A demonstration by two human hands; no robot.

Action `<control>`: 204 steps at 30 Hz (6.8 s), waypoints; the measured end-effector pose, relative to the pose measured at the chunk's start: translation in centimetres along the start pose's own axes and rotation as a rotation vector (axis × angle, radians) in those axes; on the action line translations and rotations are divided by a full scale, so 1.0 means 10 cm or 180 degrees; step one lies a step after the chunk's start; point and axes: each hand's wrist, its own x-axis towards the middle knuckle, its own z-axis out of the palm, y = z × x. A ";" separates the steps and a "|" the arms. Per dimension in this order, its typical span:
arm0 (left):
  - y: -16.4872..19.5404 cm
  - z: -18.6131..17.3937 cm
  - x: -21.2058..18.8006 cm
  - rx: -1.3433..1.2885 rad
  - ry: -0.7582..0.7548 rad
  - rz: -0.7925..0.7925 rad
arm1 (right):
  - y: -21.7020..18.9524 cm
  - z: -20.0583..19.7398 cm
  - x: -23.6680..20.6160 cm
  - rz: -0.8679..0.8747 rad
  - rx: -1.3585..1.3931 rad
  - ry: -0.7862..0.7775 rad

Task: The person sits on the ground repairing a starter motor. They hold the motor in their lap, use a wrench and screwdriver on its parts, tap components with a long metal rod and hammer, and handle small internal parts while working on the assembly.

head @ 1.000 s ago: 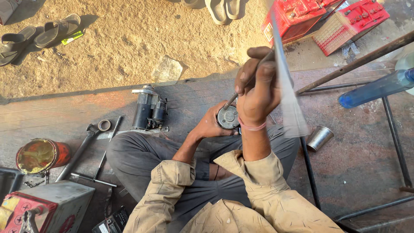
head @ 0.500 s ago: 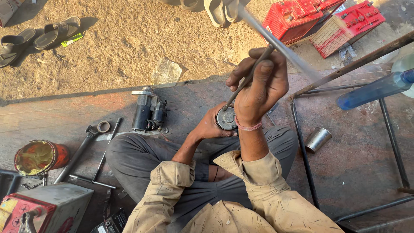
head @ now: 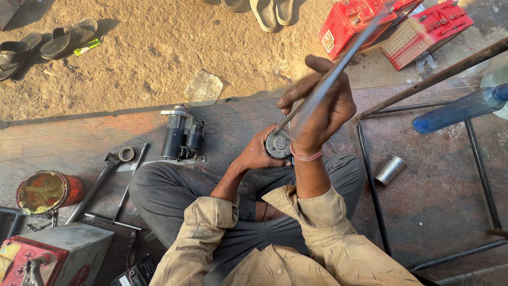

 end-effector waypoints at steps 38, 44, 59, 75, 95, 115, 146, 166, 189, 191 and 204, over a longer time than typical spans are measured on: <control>0.10 0.00 0.00 0.0097 -0.0036 -0.0077 | 0.17 -0.14 0.00 0.0207 0.0645 -0.0125; 0.10 -0.01 0.00 0.0014 -0.0035 -0.0104 | 0.15 -0.12 0.00 -0.0153 0.0187 -0.0179; 0.13 -0.04 -0.02 -0.0012 -0.0115 -0.0146 | 0.14 -0.12 -0.01 0.0002 0.0292 -0.0415; 0.38 -0.23 -0.01 0.0166 0.0191 0.0054 | -0.59 -1.11 0.49 0.0338 -0.1138 -0.0599; 0.51 0.15 -0.03 0.0591 0.1716 0.0279 | 0.35 -4.55 -2.69 0.2883 -0.5390 0.0305; 0.40 0.26 0.00 -0.0456 0.2000 0.0285 | 0.05 -3.55 -1.87 0.1535 -0.4932 0.0924; 0.67 -0.06 -0.01 0.0524 0.0748 -0.0133 | 0.15 -1.04 -0.97 -0.0602 -0.2172 -0.1070; 0.47 -0.06 0.02 0.0444 0.1277 -0.0121 | 0.69 -1.22 -0.62 0.1830 -0.0425 0.0049; 0.70 -0.12 -0.03 0.1125 0.0982 -0.0049 | 0.74 -1.18 -0.66 0.1879 -0.0451 0.0118; 0.68 -0.05 -0.01 0.0926 0.1236 -0.0109 | 0.74 -1.17 -0.66 0.1792 -0.0527 0.0134; 0.80 -0.12 0.00 0.0899 0.0750 0.0259 | 0.96 -1.52 -0.58 0.2603 -0.0084 0.0266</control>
